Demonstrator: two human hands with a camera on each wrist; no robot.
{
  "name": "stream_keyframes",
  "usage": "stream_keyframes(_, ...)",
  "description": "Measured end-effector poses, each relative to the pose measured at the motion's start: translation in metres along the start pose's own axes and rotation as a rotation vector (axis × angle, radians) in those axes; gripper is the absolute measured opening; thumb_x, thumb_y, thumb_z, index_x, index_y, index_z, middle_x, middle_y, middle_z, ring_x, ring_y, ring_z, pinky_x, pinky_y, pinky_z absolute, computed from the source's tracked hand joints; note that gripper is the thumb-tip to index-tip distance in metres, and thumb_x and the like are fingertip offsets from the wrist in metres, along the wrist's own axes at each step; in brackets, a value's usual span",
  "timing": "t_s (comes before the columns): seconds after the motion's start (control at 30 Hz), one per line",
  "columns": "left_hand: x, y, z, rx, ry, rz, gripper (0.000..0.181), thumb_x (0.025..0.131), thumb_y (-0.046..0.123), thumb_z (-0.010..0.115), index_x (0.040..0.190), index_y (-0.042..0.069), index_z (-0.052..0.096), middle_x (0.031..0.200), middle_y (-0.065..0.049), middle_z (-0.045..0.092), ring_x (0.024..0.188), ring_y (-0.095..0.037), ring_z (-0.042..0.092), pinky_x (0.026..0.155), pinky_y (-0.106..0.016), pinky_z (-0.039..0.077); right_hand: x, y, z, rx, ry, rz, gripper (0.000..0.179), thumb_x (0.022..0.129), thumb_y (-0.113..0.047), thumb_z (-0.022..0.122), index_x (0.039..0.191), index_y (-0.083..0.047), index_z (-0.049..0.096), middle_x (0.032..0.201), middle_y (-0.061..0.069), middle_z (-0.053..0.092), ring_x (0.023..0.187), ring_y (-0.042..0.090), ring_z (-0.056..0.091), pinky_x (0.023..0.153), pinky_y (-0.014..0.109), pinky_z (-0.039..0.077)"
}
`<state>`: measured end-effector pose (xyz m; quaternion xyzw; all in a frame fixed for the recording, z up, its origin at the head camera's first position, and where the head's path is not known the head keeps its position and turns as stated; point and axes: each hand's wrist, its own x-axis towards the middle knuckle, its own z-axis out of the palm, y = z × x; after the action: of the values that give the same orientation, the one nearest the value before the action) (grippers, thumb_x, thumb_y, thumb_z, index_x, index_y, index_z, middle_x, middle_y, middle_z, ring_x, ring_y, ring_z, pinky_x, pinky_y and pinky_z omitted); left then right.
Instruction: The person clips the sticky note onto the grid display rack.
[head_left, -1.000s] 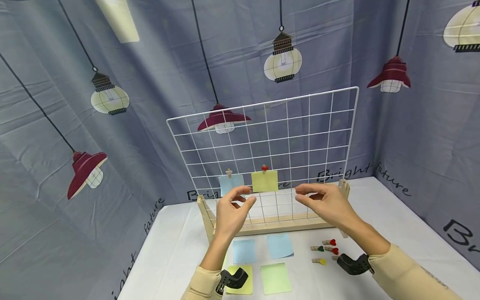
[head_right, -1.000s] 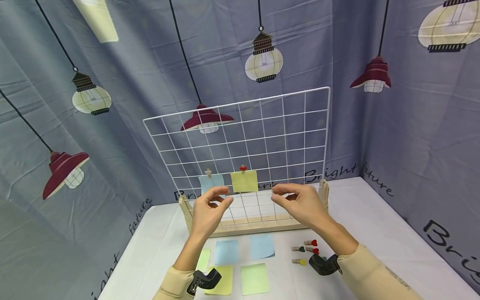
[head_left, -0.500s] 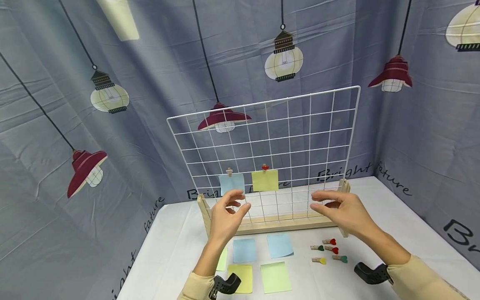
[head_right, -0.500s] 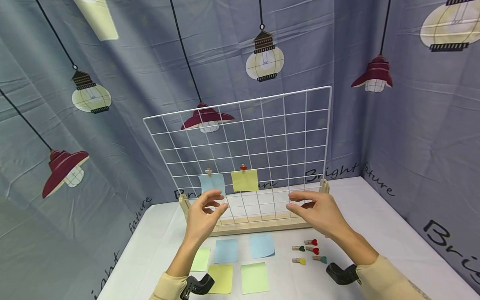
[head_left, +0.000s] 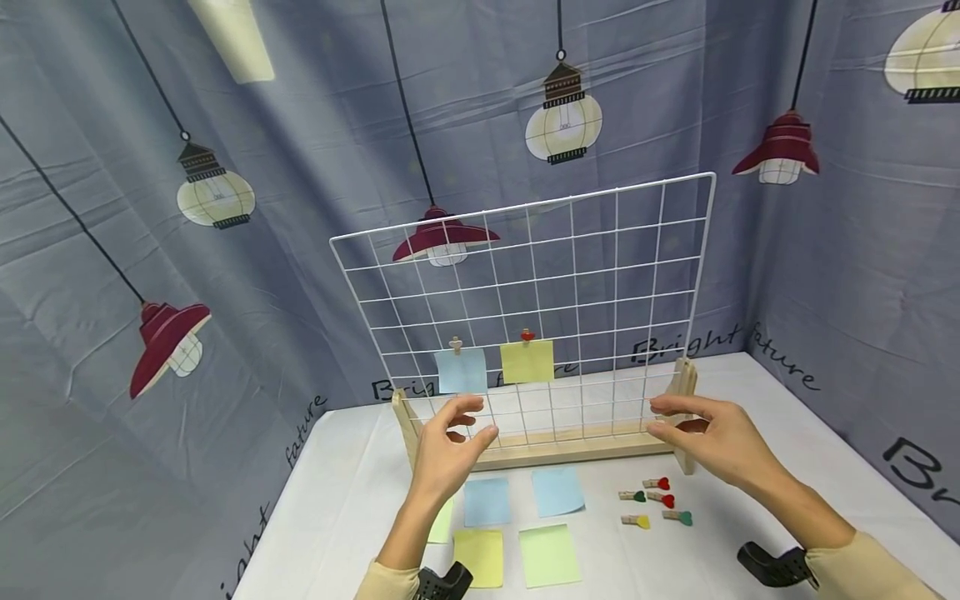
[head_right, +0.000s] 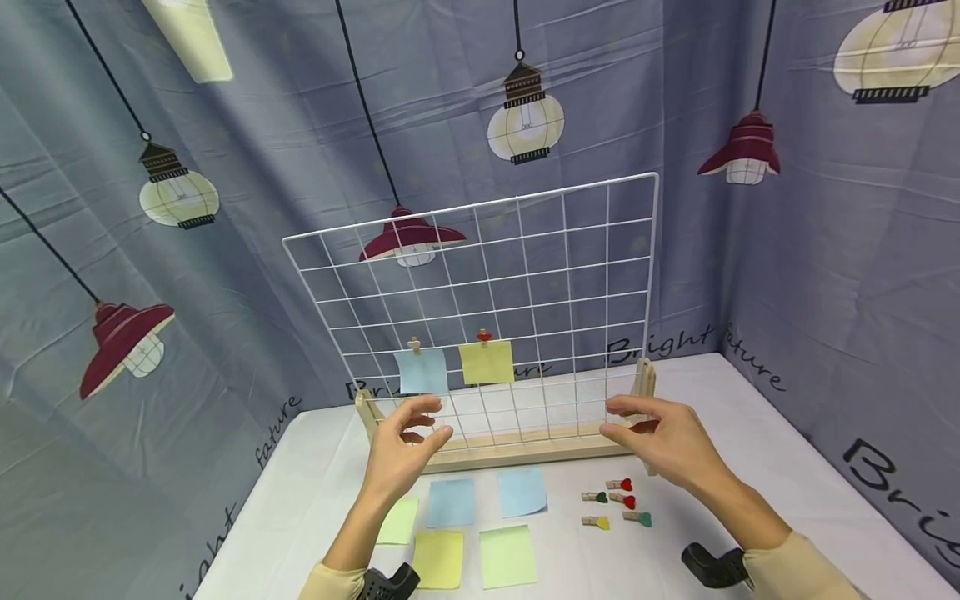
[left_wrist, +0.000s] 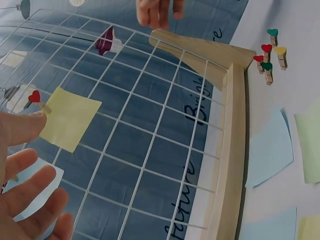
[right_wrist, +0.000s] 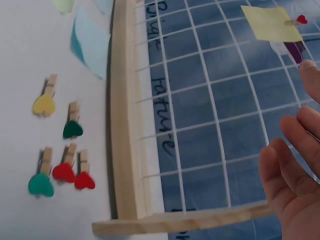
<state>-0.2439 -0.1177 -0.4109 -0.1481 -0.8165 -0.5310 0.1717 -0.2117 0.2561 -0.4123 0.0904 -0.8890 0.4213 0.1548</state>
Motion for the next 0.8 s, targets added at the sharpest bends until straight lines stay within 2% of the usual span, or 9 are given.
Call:
stream_keyframes(0.13,-0.004,-0.004,-0.004,-0.004,-0.023,-0.01,0.041,0.084,0.025,0.085,0.121,0.033,0.07,0.121,0.011,0.071,0.107,-0.016,0.064,0.088,-0.045,0.052,-0.005,0.008,-0.004,-0.003,0.006,0.006,0.043,0.092,-0.032,0.079,0.126,-0.007,0.072,0.126,0.017,0.072,0.09,-0.001,0.065,0.074,0.02,0.057)
stream_keyframes(0.43,-0.014,-0.018,-0.017,0.04,-0.062,-0.03,0.052,0.083,0.034,0.087,0.13,0.036,0.065,0.13,0.011,0.068,0.117,-0.018,0.063,0.093,-0.042,0.05,-0.011,0.022,-0.008,-0.041,0.043,-0.011,0.046,0.089,-0.031,0.083,0.126,-0.007,0.072,0.128,0.016,0.072,0.089,-0.014,0.059,0.075,0.015,0.054)
stream_keyframes(0.63,-0.022,-0.029,-0.025,0.067,-0.067,-0.018,0.058,0.082,0.031,0.088,0.135,0.027,0.064,0.135,0.007,0.067,0.118,-0.019,0.063,0.092,-0.039,0.051,-0.014,0.029,-0.01,-0.04,0.037,-0.012,0.047,0.088,-0.029,0.083,0.127,-0.005,0.071,0.132,0.018,0.069,0.093,-0.02,0.054,0.075,0.014,0.054)
stream_keyframes(0.8,-0.028,-0.035,-0.031,0.09,-0.053,-0.015,0.057,0.082,0.03,0.088,0.134,0.026,0.064,0.134,0.008,0.067,0.117,-0.02,0.064,0.091,-0.04,0.053,-0.016,0.032,-0.01,-0.041,0.03,0.002,0.049,0.089,-0.032,0.083,0.127,-0.005,0.071,0.131,0.019,0.069,0.091,-0.014,0.059,0.073,0.019,0.057)
